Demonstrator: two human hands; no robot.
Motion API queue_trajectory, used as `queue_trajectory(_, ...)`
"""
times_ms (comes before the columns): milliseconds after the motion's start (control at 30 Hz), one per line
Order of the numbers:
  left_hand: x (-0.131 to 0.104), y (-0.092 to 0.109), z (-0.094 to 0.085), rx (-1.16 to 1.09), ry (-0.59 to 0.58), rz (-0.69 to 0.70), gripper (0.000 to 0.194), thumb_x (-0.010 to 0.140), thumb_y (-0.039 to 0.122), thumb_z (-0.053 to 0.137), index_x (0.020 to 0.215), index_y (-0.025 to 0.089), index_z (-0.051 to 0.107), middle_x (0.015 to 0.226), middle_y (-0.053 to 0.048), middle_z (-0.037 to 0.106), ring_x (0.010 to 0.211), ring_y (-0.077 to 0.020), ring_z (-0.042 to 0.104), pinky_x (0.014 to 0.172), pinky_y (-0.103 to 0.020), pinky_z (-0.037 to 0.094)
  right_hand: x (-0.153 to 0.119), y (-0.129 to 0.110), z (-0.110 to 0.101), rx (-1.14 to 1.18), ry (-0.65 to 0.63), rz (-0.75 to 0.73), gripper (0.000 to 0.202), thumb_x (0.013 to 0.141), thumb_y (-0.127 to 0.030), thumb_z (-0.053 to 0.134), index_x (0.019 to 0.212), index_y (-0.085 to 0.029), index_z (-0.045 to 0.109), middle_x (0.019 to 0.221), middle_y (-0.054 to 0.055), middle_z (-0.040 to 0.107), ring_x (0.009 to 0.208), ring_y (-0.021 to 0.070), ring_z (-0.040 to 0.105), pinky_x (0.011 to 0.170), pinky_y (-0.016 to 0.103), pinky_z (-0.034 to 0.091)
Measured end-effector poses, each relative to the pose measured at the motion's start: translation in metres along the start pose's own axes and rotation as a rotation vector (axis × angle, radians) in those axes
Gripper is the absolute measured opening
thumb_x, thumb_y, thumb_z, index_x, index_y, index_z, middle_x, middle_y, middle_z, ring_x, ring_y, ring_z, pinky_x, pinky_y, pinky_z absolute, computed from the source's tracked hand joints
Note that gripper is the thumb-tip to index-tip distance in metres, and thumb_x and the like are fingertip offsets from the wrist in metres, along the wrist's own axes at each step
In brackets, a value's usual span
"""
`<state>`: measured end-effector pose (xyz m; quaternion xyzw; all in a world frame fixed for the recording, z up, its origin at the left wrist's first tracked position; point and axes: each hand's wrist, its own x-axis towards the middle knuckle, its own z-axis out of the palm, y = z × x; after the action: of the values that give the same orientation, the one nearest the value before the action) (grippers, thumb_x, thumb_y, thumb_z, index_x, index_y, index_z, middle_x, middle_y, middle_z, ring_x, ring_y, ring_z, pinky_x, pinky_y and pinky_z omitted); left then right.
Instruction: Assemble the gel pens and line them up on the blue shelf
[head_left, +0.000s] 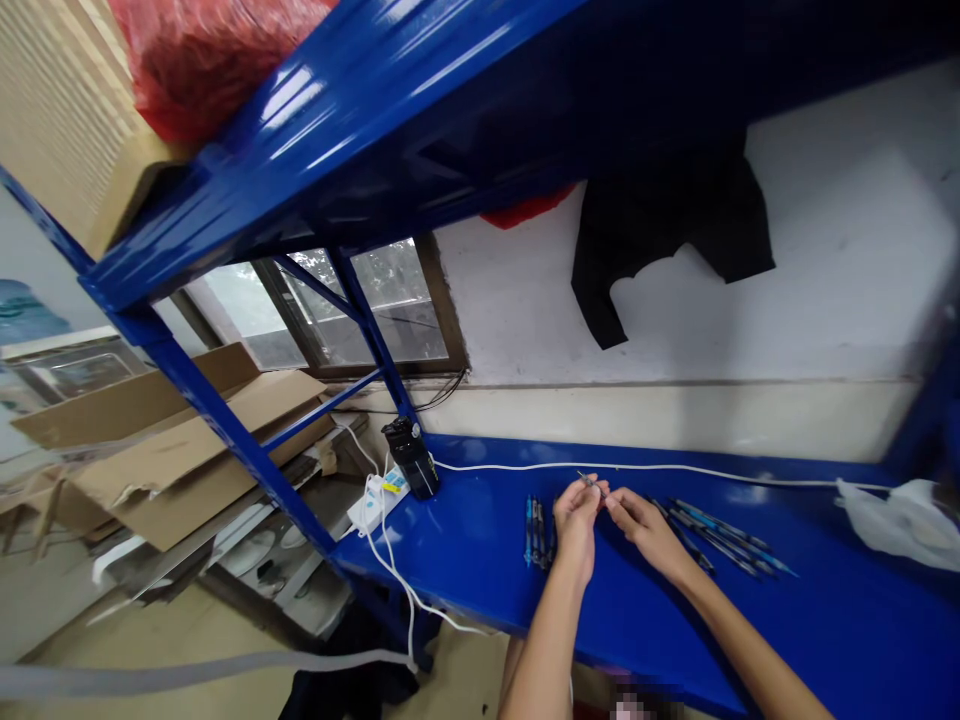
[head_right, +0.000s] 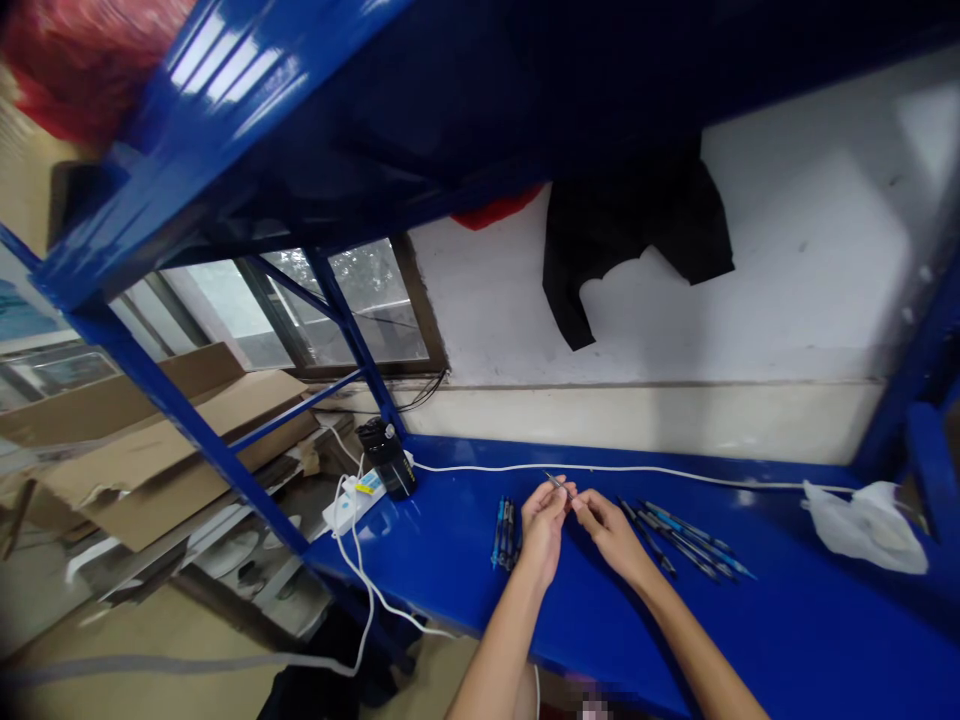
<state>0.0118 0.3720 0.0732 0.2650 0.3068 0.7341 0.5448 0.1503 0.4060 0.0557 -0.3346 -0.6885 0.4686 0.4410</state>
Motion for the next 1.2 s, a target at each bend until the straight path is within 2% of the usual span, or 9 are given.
queue_trajectory(100,0.002,-0.003,-0.002,0.035,0.013,0.008,0.052,0.071,0.041,0.102,0.110,0.012,0.084,0.105,-0.018,0.084,0.101,-0.0277,0.079,0.087,-0.034,0.056,-0.001,0.004,0.003,0.025,-0.012,-0.029,0.047,0.101,-0.070,0.065,0.092,-0.024,0.055,0.076,-0.002,0.063,0.069,0.0176,0.055,0.066,0.030,0.042)
queue_trajectory(200,0.002,-0.005,-0.003,0.052,0.017,0.032,0.049,0.071,0.041,0.102,0.107,0.012,0.084,0.102,-0.017,0.084,0.102,-0.0276,0.079,0.090,-0.034,0.056,-0.001,0.005,0.005,-0.012,0.006,-0.036,0.044,0.101,-0.067,0.067,0.095,-0.026,0.054,0.072,-0.004,0.062,0.067,0.0181,0.055,0.066,0.030,0.042)
queue_trajectory(300,0.003,-0.005,-0.004,0.056,0.017,0.057,0.047,0.071,0.041,0.102,0.104,0.012,0.085,0.102,-0.016,0.084,0.103,-0.0272,0.079,0.098,-0.037,0.056,-0.002,0.001,0.005,-0.099,0.036,-0.049,0.042,0.106,-0.067,0.058,0.099,-0.025,0.059,0.078,-0.001,0.064,0.071,0.0199,0.058,0.068,0.032,0.044)
queue_trajectory(533,0.004,-0.005,-0.005,0.065,0.031,0.073,0.049,0.070,0.043,0.103,0.101,0.011,0.083,0.100,-0.016,0.083,0.095,-0.0249,0.079,0.091,-0.036,0.056,-0.003,-0.003,0.002,-0.276,0.039,-0.131,0.051,0.113,-0.062,0.040,0.083,-0.025,0.058,0.076,0.001,0.063,0.070,0.0208,0.059,0.071,0.034,0.046)
queue_trajectory(733,0.007,-0.005,-0.008,0.052,0.125,0.109,0.047,0.067,0.043,0.105,0.096,0.014,0.082,0.095,-0.010,0.081,0.098,-0.0234,0.078,0.088,-0.031,0.055,-0.004,0.002,0.001,-0.252,0.069,-0.173,0.036,0.111,-0.059,0.052,0.101,-0.026,0.063,0.090,0.003,0.073,0.086,0.0238,0.072,0.082,0.036,0.054)
queue_trajectory(833,0.009,-0.004,-0.010,-0.013,0.172,0.102,0.049,0.065,0.042,0.106,0.097,0.015,0.082,0.099,-0.011,0.081,0.103,-0.0238,0.079,0.086,-0.029,0.055,-0.004,0.003,0.002,-0.269,0.086,-0.161,0.035,0.110,-0.060,0.054,0.109,-0.026,0.064,0.089,0.003,0.075,0.080,0.0238,0.072,0.078,0.036,0.056)
queue_trajectory(967,0.010,-0.002,-0.013,-0.059,0.171,0.093,0.052,0.068,0.042,0.105,0.107,0.014,0.083,0.114,-0.016,0.083,0.111,-0.0268,0.079,0.097,-0.034,0.057,-0.003,-0.001,0.002,-0.300,0.076,-0.154,0.040,0.110,-0.060,0.053,0.125,-0.026,0.069,0.099,0.006,0.080,0.088,0.0262,0.076,0.083,0.038,0.059)
queue_trajectory(1067,0.009,0.002,-0.014,-0.068,0.154,0.083,0.056,0.073,0.045,0.103,0.115,0.014,0.083,0.129,-0.021,0.080,0.117,-0.0294,0.079,0.108,-0.041,0.056,-0.003,-0.007,0.003,-0.293,0.073,-0.172,0.040,0.111,-0.058,0.053,0.123,-0.027,0.075,0.122,0.010,0.081,0.111,0.0302,0.077,0.101,0.042,0.058)
queue_trajectory(1200,0.008,0.008,-0.014,-0.069,0.156,0.071,0.055,0.077,0.048,0.100,0.119,0.017,0.083,0.134,-0.020,0.079,0.124,-0.0316,0.077,0.116,-0.046,0.053,-0.005,-0.015,0.004,-0.285,0.081,-0.170,0.040,0.111,-0.056,0.052,0.122,-0.027,0.078,0.126,0.010,0.081,0.112,0.0314,0.077,0.103,0.044,0.058)
